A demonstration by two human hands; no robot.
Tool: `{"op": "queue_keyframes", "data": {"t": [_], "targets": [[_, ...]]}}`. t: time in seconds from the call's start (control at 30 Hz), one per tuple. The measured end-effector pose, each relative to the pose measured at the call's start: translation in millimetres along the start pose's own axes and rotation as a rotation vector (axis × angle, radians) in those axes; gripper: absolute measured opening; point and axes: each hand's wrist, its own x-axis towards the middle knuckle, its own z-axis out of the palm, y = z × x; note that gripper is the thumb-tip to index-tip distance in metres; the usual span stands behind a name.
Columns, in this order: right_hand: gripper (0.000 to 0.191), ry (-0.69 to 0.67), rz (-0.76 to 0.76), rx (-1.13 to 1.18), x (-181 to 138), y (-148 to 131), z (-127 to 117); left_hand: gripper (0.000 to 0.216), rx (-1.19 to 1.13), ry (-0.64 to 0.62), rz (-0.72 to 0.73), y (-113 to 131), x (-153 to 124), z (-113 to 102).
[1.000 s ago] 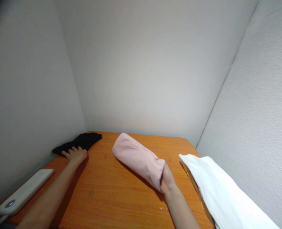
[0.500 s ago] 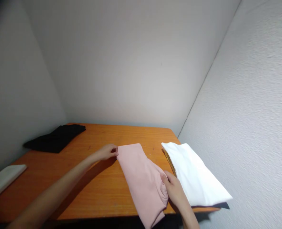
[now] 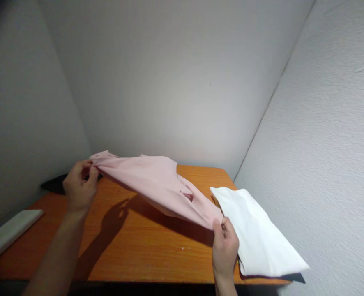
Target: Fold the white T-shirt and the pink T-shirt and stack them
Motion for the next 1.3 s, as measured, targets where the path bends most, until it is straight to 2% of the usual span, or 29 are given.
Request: {"op": "queue_keyframes", "data": {"t": [0.07,0.13,0.17,0.23,0.3,0.37,0.5,0.57,0.63,0.73,0.77,0.83,0.93,1.07,1.17,1.23,1.3], "targets": [[0.042,-0.097,-0.006,-0.079,-15,10,-3,0.016,0.0,-0.026,-0.13,-20,-21,-22],[0.045,-0.26,-0.028,-0.163,-27,17,-6,0.019,0.007,-0.113,-0.24,-39,-52,-38],[0.046,-0.303,-0.045,-0.2,-32,19,-8,0.02,-0.003,-0.159,-0.287,-45,-69,-44],[0.05,-0.296,-0.065,-0.253,-38,16,-9,0.023,-0.041,-0.235,-0.364,-48,-101,-52],[0.052,-0.256,-0.053,-0.255,-41,7,-7,0.024,-0.073,-0.311,-0.38,-36,-128,-57],[0.052,-0.302,-0.014,-0.206,-45,-4,1,0.022,-0.081,-0.432,-0.317,-13,-149,-60],[0.047,-0.574,-0.063,-0.138,-54,-26,29,0.014,-0.147,-0.828,-0.125,34,-174,-65],[0.041,-0.683,-0.119,-0.156,-53,-37,42,0.016,-0.202,-0.907,-0.116,41,-180,-70],[0.034,-0.747,-0.152,-0.18,-43,-48,53,0.016,-0.233,-0.816,-0.194,31,-182,-78],[0.028,-0.806,-0.233,-0.212,-16,-63,78,0.016,-0.223,-0.498,-0.327,0,-180,-95],[0.027,-0.836,-0.275,-0.237,-6,-67,91,0.017,-0.203,-0.402,-0.352,-11,-179,-101],[0.024,-0.918,-0.358,-0.351,14,-72,126,0.021,-0.156,-0.311,-0.375,-28,-177,-112],[0.022,-1.034,-0.402,-0.572,33,-70,193,0.024,-0.078,-0.322,-0.379,-37,-179,-125],[0.024,-1.134,-0.39,-0.662,32,-61,269,0.022,0.04,-0.314,-0.352,-32,-189,-136],[0.028,-1.269,-0.381,-0.687,23,-57,299,0.024,0.125,-0.314,-0.355,-31,-198,-146],[0.027,-1.354,-0.372,-0.666,20,-61,307,0.024,0.143,-0.336,-0.4,-34,-204,-151],[0.024,-1.382,-0.372,-0.607,24,-70,306,0.023,0.098,-0.316,-0.487,-42,-207,-155]]}}
